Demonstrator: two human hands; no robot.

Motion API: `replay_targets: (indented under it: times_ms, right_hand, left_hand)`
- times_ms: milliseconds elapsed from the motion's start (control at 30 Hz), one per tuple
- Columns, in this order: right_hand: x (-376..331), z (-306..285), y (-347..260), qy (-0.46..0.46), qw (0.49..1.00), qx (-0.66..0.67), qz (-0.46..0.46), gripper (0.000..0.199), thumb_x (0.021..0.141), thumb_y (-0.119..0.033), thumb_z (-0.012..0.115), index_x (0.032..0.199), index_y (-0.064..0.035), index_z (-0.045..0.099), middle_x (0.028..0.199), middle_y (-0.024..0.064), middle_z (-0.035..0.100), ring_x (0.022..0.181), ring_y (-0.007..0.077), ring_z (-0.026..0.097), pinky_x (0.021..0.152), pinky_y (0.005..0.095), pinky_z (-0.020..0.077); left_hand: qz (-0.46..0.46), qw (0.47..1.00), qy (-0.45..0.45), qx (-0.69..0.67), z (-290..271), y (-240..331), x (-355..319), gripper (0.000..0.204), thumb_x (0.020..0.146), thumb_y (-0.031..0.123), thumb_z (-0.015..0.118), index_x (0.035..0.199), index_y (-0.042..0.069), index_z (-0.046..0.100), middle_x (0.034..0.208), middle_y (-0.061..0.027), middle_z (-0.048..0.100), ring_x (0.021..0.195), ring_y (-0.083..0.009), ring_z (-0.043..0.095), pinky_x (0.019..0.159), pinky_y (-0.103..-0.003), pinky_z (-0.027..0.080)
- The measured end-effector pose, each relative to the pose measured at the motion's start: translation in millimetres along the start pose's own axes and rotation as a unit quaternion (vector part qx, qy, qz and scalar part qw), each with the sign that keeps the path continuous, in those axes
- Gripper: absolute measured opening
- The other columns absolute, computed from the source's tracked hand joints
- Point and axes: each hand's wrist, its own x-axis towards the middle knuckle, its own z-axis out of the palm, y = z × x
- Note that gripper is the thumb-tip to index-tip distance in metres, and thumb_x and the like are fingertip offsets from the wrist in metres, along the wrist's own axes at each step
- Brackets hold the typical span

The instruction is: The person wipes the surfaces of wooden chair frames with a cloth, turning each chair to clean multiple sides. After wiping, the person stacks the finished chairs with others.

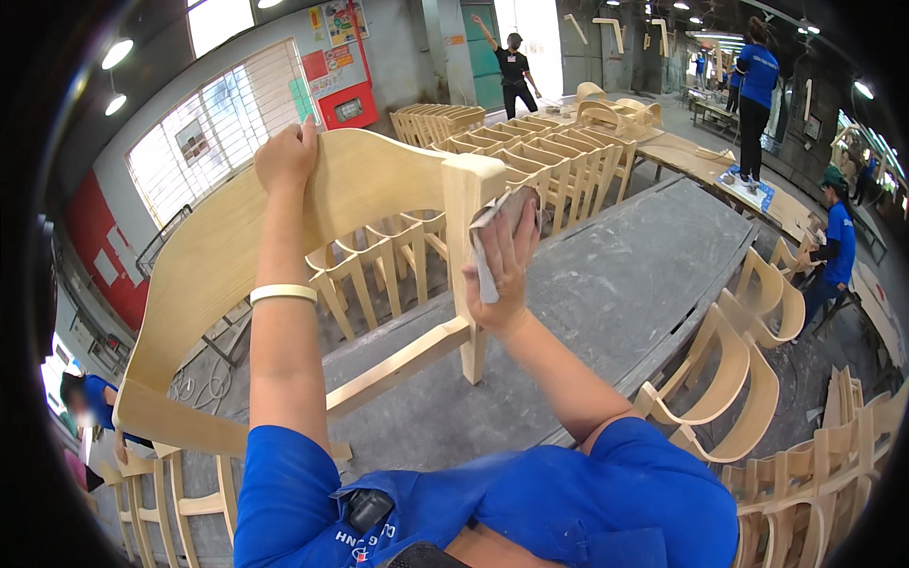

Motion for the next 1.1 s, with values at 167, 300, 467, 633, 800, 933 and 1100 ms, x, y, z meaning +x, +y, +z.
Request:
replay_targets:
  times_ms: [167,300,467,633,800,933,1100]
  right_hand:
    - [7,-4,2,-0.067,0.996,-0.045,0.036,0.056,0.091,-0.017,0.048,0.146,-0.0080,0.037,0.152,0.0128,0.032,0.140,0.0537,0.011,0.108,0.0645,0.0123]
    - [-3,-8,2,-0.010,0.999,-0.012,-0.033,0.060,0.088,-0.014,0.050,0.146,-0.0077,0.035,0.153,0.0137,0.031,0.139,0.0553,0.010,0.108,0.0651,0.0113]
    - [5,-5,6,-0.013,1.000,-0.005,-0.006,0.061,0.091,-0.017,0.049,0.148,-0.0059,0.031,0.153,0.0143,0.030,0.139,0.0567,0.009,0.107,0.0665,0.0108]
    - [-11,-15,3,-0.079,0.996,-0.018,0.038,0.063,0.088,-0.017,0.052,0.147,-0.0067,0.032,0.152,0.0150,0.031,0.139,0.0557,0.010,0.108,0.0654,0.0116]
    - [-111,-61,-12,-0.226,0.959,0.040,0.168,0.057,0.091,-0.012,0.048,0.146,-0.0043,0.034,0.153,0.0207,0.026,0.142,0.0467,0.013,0.114,0.0569,0.0112]
    - [-127,-83,16,-0.093,0.952,0.126,0.261,0.052,0.095,-0.011,0.042,0.146,-0.0051,0.033,0.155,0.0172,0.024,0.145,0.0376,0.014,0.117,0.0483,0.0113]
    - [-30,-35,25,-0.104,0.993,-0.034,0.033,0.054,0.099,-0.018,0.038,0.149,-0.0040,0.024,0.156,0.0165,0.020,0.145,0.0393,0.011,0.116,0.0514,0.0094]
  left_hand:
    - [-0.004,1.000,-0.004,-0.012,1,-1,-2,0.055,0.094,0.052,0.041,0.073,0.010,0.070,0.068,-0.0138,0.068,0.066,-0.0329,0.065,0.073,-0.044,0.048]
    - [-0.001,1.000,-0.005,-0.001,0,3,0,0.055,0.094,0.052,0.041,0.072,0.010,0.070,0.069,-0.0145,0.068,0.068,-0.0332,0.066,0.074,-0.044,0.048]
    - [0.007,1.000,0.001,0.001,-3,6,-1,0.055,0.094,0.052,0.041,0.073,0.011,0.070,0.070,-0.0149,0.068,0.069,-0.0331,0.066,0.075,-0.044,0.048]
    - [0.015,1.000,-0.005,0.001,-7,2,-2,0.054,0.093,0.051,0.041,0.075,0.011,0.071,0.072,-0.0150,0.068,0.069,-0.0341,0.066,0.075,-0.044,0.048]
    - [-0.015,1.000,-0.011,0.003,-1,4,-1,0.055,0.093,0.053,0.039,0.076,0.011,0.072,0.075,-0.0158,0.069,0.071,-0.0353,0.066,0.073,-0.045,0.049]
    - [-0.010,0.999,-0.034,0.014,4,6,1,0.056,0.093,0.054,0.038,0.079,0.012,0.072,0.078,-0.0139,0.070,0.077,-0.0331,0.067,0.073,-0.044,0.050]
    - [-0.004,0.999,-0.031,0.006,3,7,2,0.056,0.093,0.055,0.038,0.077,0.012,0.070,0.078,-0.0113,0.070,0.078,-0.0314,0.067,0.071,-0.044,0.050]
